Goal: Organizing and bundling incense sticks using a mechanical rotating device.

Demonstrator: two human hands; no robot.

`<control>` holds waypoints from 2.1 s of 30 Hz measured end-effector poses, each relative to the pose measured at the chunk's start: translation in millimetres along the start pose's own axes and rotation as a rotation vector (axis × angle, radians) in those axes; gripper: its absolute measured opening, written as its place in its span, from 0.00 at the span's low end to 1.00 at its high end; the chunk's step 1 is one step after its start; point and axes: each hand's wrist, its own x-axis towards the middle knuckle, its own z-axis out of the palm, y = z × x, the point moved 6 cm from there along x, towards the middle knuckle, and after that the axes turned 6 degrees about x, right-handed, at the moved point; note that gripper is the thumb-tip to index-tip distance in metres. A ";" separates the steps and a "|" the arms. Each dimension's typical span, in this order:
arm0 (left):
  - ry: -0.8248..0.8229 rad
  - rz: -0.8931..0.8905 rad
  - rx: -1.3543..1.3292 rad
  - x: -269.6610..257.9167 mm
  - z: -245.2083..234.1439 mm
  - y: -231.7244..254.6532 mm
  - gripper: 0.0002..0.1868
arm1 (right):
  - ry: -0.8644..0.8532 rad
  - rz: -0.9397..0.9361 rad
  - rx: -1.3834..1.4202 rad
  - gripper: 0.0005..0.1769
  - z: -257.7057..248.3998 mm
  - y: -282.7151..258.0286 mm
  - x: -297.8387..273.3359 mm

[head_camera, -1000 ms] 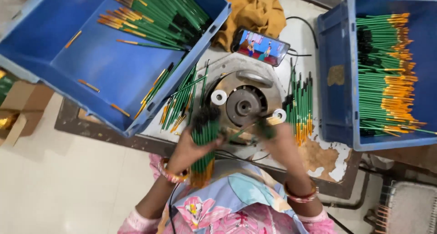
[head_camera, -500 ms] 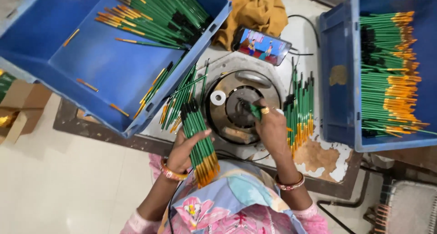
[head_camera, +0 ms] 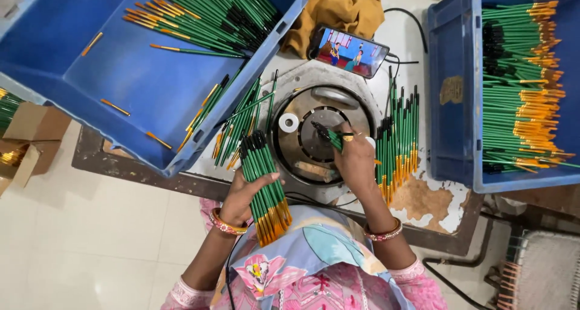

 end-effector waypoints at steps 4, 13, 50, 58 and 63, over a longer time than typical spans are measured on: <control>-0.040 -0.019 0.030 -6.9 15.2 15.8 0.12 | -0.163 0.157 -0.077 0.34 -2.4 -10.1 1.9; -0.194 0.318 0.541 -12.6 46.9 51.8 0.20 | -0.461 0.083 0.250 0.19 -36.5 -74.8 0.3; -0.099 -0.006 0.035 -7.6 11.8 10.9 0.10 | -0.128 0.240 0.011 0.26 -8.2 -9.6 -9.6; -0.212 0.390 0.682 -21.1 56.6 68.4 0.18 | -0.308 -0.096 0.287 0.22 -49.9 -94.5 11.0; -0.320 0.107 0.529 -6.6 40.5 27.9 0.20 | -0.399 0.217 0.526 0.14 -66.4 -60.8 9.4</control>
